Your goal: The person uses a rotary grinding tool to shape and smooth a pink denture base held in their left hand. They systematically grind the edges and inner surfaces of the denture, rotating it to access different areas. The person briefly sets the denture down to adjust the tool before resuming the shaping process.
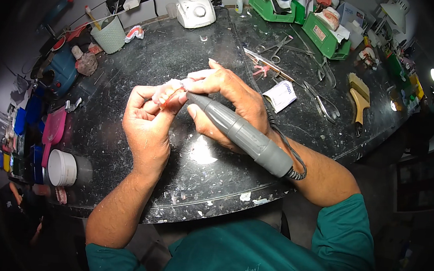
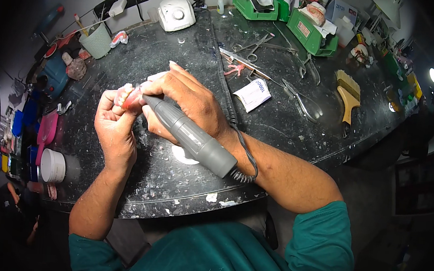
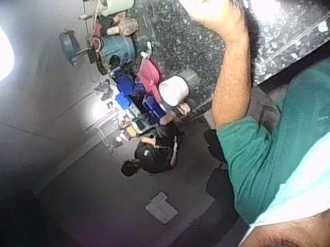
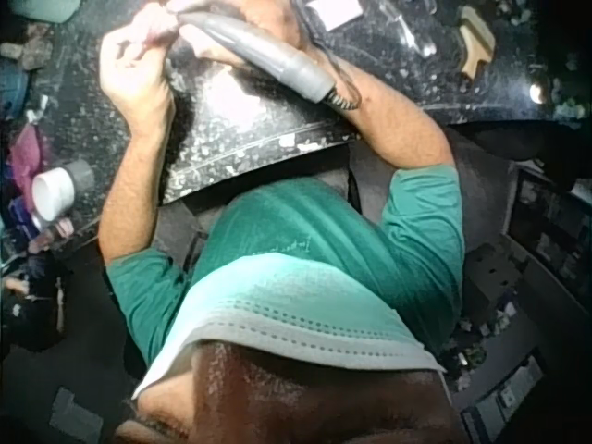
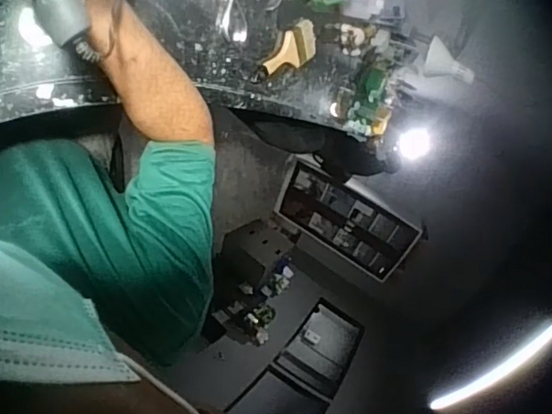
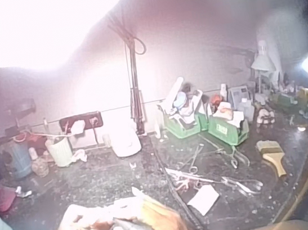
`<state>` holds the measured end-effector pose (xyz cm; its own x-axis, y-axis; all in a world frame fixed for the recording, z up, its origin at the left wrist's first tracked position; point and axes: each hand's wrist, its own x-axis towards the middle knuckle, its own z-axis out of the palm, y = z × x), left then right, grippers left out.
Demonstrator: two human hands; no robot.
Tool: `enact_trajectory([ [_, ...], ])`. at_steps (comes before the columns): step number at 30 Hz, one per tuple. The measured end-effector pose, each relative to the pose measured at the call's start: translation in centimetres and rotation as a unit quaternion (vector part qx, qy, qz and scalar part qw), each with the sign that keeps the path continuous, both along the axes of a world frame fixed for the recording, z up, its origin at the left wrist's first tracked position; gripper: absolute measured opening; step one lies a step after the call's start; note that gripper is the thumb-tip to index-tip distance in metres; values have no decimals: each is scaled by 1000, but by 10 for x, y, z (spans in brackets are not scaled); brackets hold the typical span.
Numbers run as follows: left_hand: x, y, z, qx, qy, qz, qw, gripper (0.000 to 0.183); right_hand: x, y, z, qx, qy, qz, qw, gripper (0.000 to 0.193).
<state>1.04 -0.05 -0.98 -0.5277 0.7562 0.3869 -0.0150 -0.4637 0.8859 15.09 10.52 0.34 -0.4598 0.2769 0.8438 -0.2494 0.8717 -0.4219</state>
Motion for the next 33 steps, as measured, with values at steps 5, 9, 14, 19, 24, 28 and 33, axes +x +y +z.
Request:
enact_trajectory([
  [5,-4,2,-5,1,7,0,1000,22,-2,1,-3,-3,0,8,1000,30],
  [9,-2,3,-3,12,-26,-13,1000,27,1,0,-1,-39,-7,15,999,30],
  [14,-5,5,-1,28,-38,-36,998,32,4,3,-2,-71,1,26,997,29],
  [19,-4,6,-1,19,-54,-48,997,32,-2,-3,-1,-60,31,30,997,26],
  [24,-5,6,-5,24,-58,-52,997,29,1,-3,1,-34,-7,35,999,28],
  [28,-9,4,-8,16,-42,-57,997,28,0,1,-4,-41,-11,40,998,32],
  [33,-9,4,-7,29,-77,-81,993,27,2,2,-1,-48,-35,59,997,30],
])
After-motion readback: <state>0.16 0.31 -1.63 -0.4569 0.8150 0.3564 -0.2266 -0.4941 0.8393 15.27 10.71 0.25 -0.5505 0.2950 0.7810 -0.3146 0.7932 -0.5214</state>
